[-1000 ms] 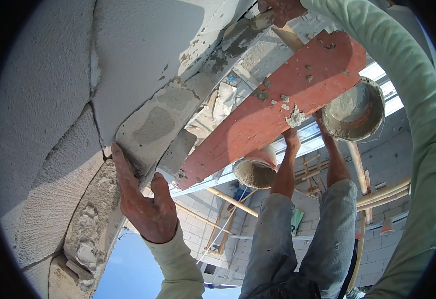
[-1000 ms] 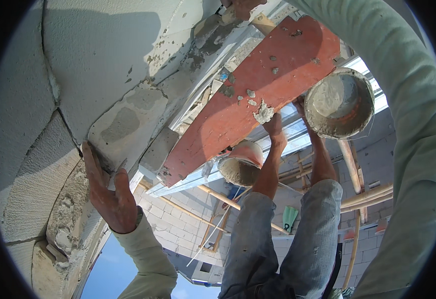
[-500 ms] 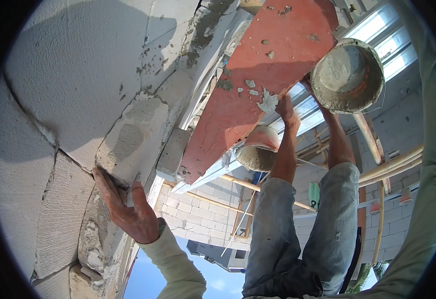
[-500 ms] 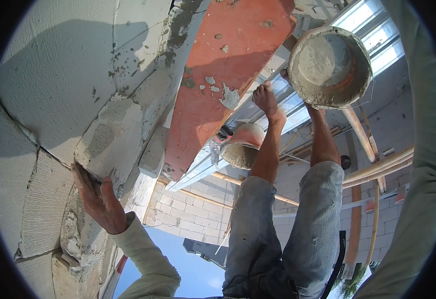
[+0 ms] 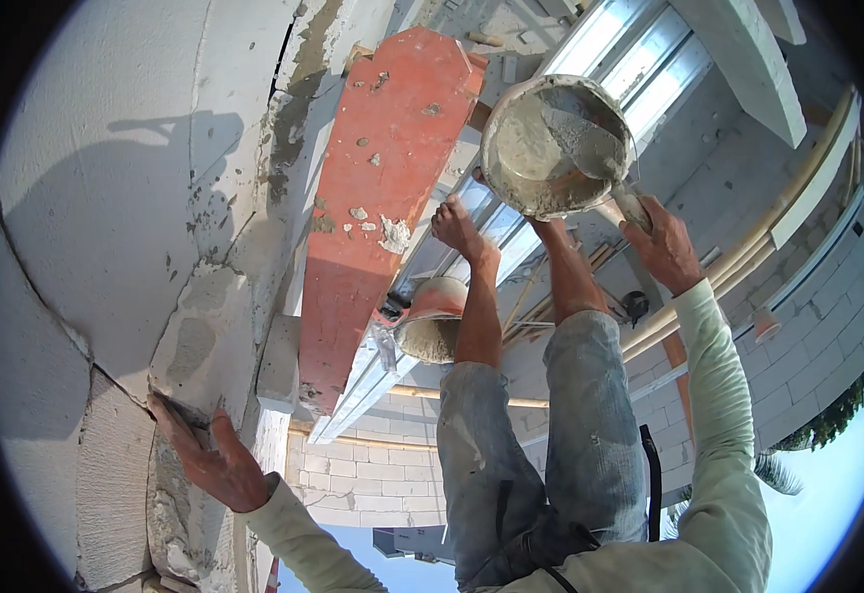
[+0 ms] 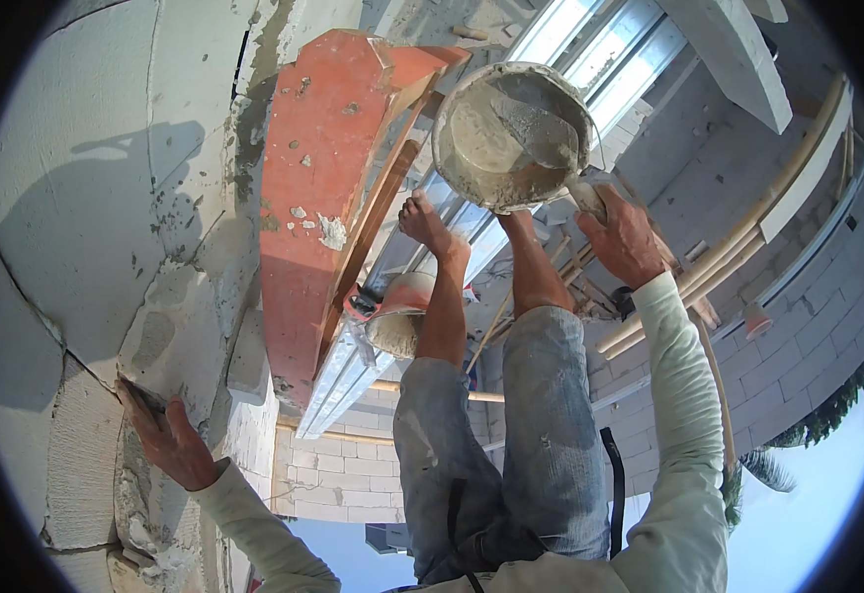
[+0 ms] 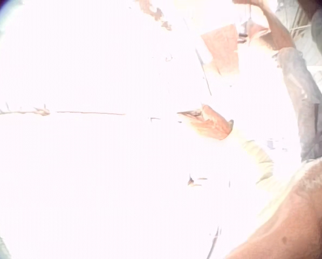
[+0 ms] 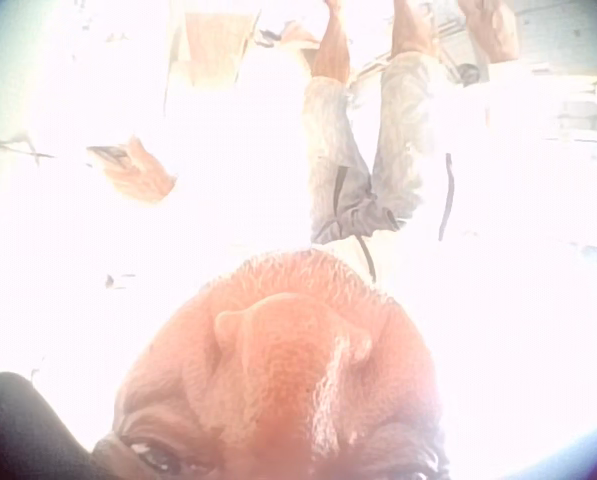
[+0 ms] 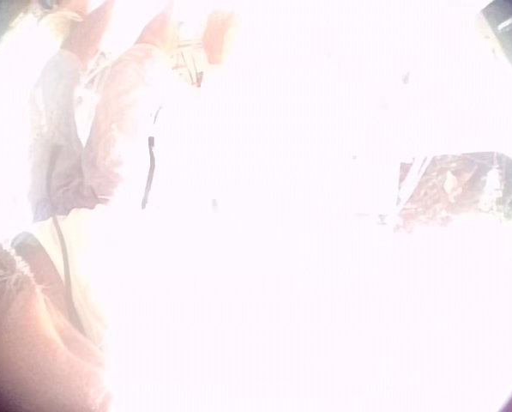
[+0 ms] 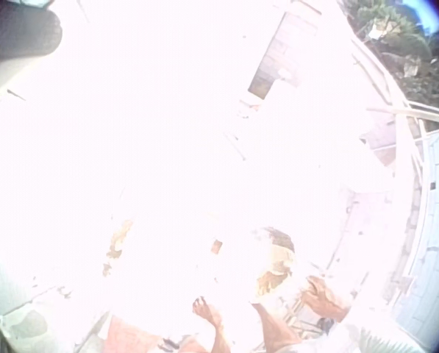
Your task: The person applies mortar along a curved wall frame using a trowel, tests and fits concrete blocks in place, shapes a block with a trowel, and beds the blocks into the wall structure.
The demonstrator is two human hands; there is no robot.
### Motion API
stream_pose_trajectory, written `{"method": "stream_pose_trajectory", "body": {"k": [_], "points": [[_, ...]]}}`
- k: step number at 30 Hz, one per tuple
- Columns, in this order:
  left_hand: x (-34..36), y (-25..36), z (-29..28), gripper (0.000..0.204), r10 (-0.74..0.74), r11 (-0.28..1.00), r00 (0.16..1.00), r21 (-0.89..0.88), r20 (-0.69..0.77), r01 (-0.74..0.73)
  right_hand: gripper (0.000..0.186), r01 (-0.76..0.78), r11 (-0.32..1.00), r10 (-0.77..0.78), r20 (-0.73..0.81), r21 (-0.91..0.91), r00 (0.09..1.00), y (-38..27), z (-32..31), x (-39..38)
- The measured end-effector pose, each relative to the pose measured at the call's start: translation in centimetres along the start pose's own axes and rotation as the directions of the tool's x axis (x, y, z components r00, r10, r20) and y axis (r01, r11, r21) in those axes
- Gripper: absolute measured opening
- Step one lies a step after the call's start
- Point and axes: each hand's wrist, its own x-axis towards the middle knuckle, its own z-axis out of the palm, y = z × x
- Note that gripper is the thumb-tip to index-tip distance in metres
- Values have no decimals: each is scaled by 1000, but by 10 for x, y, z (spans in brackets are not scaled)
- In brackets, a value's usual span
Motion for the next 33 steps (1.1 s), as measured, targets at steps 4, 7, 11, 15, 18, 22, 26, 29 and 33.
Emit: {"method": "stream_pose_trajectory", "body": {"k": [4, 7, 11, 15, 18, 22, 26, 29, 33], "points": [[-1, -2, 0, 69, 27, 1000, 1000, 15, 11, -27, 38, -91, 967, 50, -170, -239, 984, 28, 48, 30], [-1, -3, 0, 69, 35, 999, 999, -3, 11, -35, 37, -162, 928, 85, -231, -335, 969, 31, 79, 68], [-1, -5, 2, 69, 42, 998, 999, 38, -13, -42, 35, -14, 945, -24, -111, -328, 994, 31, 105, 86], [-3, -7, 4, 69, 62, 998, 998, 13, -30, -62, 42, -36, 997, 33, -55, -63, 998, 41, 107, 77], [-3, -8, 4, 68, 54, 998, 998, -37, -44, -55, 44, -78, 993, 76, 27, 92, 997, 53, 94, 69], [-3, -6, 4, 67, 46, 993, 998, -108, -53, -51, 37, -46, 965, 29, 68, 258, 997, 65, 76, 61], [-3, -2, 4, 68, 26, 995, 998, -96, -64, -32, 37, 27, 975, -43, 68, 221, 997, 67, 59, 57], [-3, -2, 4, 68, 16, 998, 997, -62, -80, -21, 40, -65, 981, 37, 153, 181, 988, 63, 44, 56], [-1, -5, 3, 70, 75, 996, 991, -41, -109, -79, 39, 46, 986, -73, 166, 163, 983, 47, 17, 50]]}}
